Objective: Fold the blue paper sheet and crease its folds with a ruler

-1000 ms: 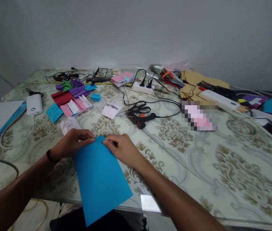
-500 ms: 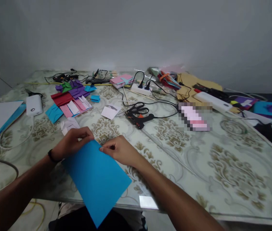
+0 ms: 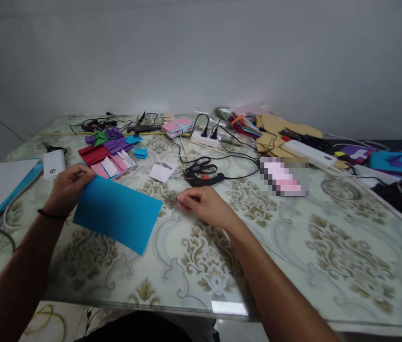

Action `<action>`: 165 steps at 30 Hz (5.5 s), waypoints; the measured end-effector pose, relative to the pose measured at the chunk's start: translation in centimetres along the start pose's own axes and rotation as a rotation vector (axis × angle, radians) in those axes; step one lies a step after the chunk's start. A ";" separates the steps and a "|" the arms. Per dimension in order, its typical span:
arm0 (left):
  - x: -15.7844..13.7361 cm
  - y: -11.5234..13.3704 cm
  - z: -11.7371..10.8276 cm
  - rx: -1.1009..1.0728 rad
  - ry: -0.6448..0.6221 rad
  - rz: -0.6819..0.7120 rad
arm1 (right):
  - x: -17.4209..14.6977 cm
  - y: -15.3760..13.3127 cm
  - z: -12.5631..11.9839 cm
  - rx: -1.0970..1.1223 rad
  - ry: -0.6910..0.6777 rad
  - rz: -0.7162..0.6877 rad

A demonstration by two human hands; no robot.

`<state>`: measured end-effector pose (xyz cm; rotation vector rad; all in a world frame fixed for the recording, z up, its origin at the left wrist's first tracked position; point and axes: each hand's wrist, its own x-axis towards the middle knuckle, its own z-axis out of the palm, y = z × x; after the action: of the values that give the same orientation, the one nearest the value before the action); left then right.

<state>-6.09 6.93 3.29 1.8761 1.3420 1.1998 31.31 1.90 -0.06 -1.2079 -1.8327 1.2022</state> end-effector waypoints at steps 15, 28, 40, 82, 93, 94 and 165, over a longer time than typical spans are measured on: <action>-4.2 3.3 5.7 -0.144 -0.441 -0.006 | -0.3 -1.8 4.8 0.025 -0.053 -0.024; -4.9 3.3 6.7 0.040 -0.782 0.049 | -0.9 -1.5 6.7 -0.075 -0.176 -0.113; -5.7 3.4 8.4 0.037 -0.698 0.143 | -0.9 -2.1 7.3 -0.072 -0.135 -0.137; -1.7 0.8 3.3 -0.043 -0.315 -0.091 | -0.5 -0.8 2.5 0.006 0.208 -0.281; -1.8 0.5 4.1 -0.065 -0.451 -0.154 | -0.5 -1.2 1.7 -0.174 0.264 -0.449; -1.9 0.5 4.1 -0.068 -0.486 -0.154 | -0.5 -1.2 1.7 -0.160 0.279 -0.414; -5.7 2.2 8.5 0.219 -0.766 0.219 | -0.1 -0.6 7.2 -0.206 -0.082 -0.244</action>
<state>1.82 1.45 -0.84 2.3349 0.8703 0.3275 24.93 -0.77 -2.29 -1.0175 -2.1371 0.9577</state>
